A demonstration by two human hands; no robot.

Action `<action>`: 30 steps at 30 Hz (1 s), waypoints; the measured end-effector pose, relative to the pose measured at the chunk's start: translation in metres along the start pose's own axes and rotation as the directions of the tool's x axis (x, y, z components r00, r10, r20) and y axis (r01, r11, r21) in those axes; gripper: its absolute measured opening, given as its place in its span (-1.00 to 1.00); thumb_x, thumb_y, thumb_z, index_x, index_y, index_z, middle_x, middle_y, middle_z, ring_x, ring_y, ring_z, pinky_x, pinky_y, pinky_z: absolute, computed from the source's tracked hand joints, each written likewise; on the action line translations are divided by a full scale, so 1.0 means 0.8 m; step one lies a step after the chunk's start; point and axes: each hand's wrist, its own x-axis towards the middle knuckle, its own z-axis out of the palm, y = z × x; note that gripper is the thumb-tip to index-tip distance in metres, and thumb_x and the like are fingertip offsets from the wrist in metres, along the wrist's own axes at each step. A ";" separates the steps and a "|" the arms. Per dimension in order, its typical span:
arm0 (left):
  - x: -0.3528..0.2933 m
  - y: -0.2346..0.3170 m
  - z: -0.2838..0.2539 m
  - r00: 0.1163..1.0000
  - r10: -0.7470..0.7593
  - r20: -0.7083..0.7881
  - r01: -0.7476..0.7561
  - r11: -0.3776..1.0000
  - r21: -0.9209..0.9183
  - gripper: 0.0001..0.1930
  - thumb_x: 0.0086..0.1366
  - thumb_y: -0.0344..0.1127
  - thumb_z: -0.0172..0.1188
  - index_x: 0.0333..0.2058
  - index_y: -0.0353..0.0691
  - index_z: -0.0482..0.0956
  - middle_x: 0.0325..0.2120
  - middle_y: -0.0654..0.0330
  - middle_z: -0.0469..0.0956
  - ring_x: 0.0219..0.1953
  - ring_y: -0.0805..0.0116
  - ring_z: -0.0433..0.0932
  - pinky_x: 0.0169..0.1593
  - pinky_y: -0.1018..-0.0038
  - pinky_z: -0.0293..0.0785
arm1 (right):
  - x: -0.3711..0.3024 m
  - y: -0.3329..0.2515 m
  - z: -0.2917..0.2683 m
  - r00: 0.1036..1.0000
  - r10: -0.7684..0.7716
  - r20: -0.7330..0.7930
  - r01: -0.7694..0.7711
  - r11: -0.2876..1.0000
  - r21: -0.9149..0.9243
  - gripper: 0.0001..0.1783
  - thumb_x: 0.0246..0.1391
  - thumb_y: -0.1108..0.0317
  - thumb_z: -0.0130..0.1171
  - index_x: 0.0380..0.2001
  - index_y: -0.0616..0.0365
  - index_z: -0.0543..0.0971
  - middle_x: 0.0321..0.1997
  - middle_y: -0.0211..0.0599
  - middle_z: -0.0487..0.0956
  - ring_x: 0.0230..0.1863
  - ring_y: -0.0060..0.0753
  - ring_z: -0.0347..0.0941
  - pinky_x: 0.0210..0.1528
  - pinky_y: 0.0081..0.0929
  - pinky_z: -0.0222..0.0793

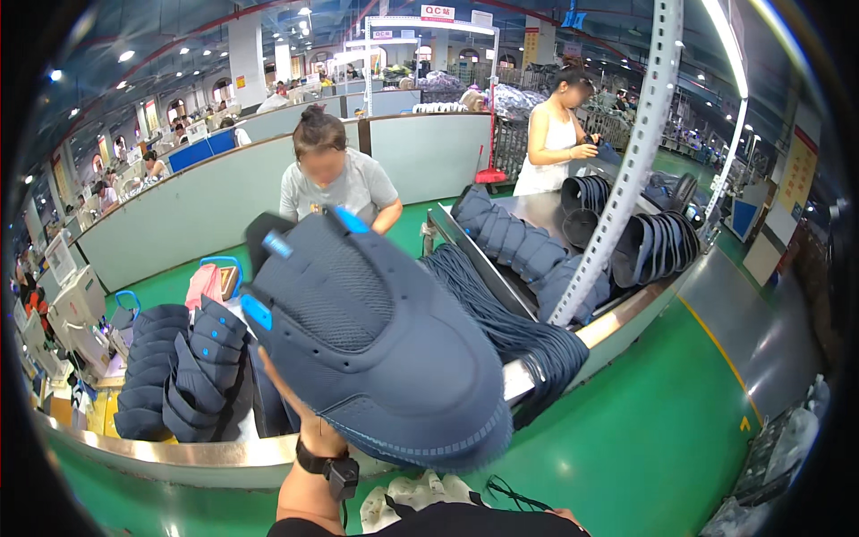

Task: The recorder picks up a shoe upper and inserts a lace through the eyelets.

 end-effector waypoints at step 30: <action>-0.501 -0.016 0.506 -0.374 -0.316 0.872 0.639 0.594 0.489 -0.32 0.26 0.09 0.06 0.19 -0.28 0.24 0.13 0.02 0.34 0.13 0.05 0.35 0.18 0.14 0.29 | -0.388 0.426 0.123 0.698 0.618 -0.362 0.704 -0.500 0.504 -0.78 0.26 0.27 -0.05 -0.29 0.21 0.48 -0.57 -0.46 0.39 -0.71 -0.70 0.04 -0.68 -0.68 -0.06</action>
